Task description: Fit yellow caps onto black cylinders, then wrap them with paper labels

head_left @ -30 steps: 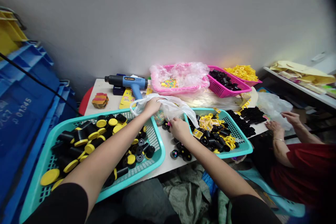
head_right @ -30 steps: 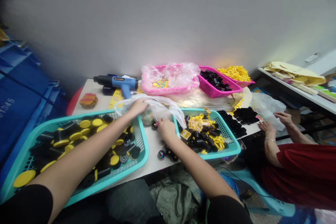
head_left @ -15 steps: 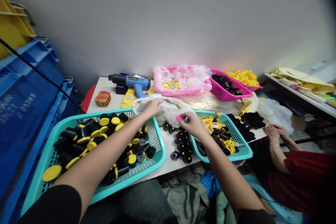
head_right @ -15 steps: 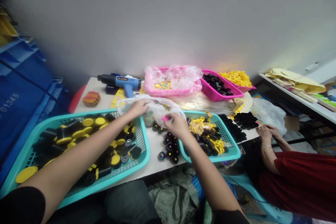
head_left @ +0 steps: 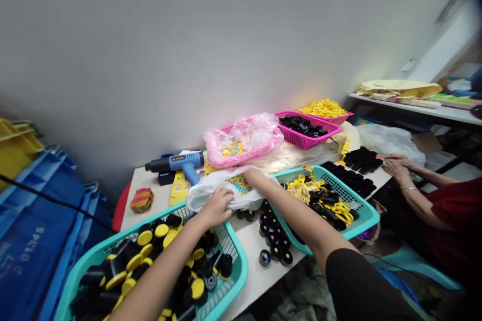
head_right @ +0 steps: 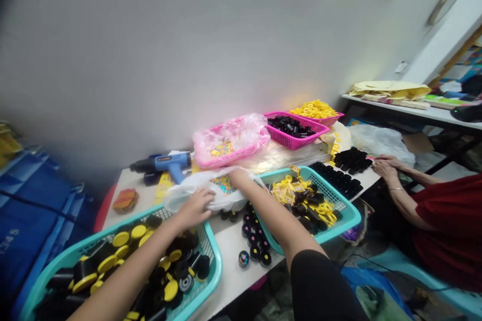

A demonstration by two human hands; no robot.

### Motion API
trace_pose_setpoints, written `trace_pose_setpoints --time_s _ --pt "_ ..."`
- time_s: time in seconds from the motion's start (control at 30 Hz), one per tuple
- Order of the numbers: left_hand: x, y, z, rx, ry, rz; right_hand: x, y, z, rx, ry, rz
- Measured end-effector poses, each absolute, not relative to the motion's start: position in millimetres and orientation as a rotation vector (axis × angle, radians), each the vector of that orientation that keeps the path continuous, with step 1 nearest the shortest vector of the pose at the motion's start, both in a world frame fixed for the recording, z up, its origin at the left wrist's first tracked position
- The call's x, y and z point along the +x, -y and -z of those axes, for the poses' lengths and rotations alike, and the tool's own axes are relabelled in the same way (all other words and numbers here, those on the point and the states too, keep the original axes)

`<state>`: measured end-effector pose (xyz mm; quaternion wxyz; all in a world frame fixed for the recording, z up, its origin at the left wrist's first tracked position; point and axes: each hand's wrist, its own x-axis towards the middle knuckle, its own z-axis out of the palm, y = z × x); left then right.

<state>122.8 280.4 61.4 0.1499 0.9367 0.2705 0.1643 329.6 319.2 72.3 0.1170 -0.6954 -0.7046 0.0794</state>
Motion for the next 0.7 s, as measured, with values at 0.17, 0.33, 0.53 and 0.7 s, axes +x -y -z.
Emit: trace_pose_setpoints --time_s 0.17,0.33,0.53,0.7 --pt "124.3 -279.6 -76.7 2.753 -0.795 -0.413 339.1 -327.7 -72.5 -1.944 2.166 -0.748" --pt "122.8 -242.7 -117.3 2.758 -0.83 -0.356 355.0 -325.0 -68.4 -1.703 2.095 -0.903" --pt "123.4 -158.5 -155.1 2.645 -0.622 -0.062 366.3 -308.3 -59.5 -1.505 1.874 -0.888" --pt "131.6 -113.4 -145.2 2.398 -0.444 0.093 364.2 -301.8 -60.9 -1.461 1.668 -0.851"
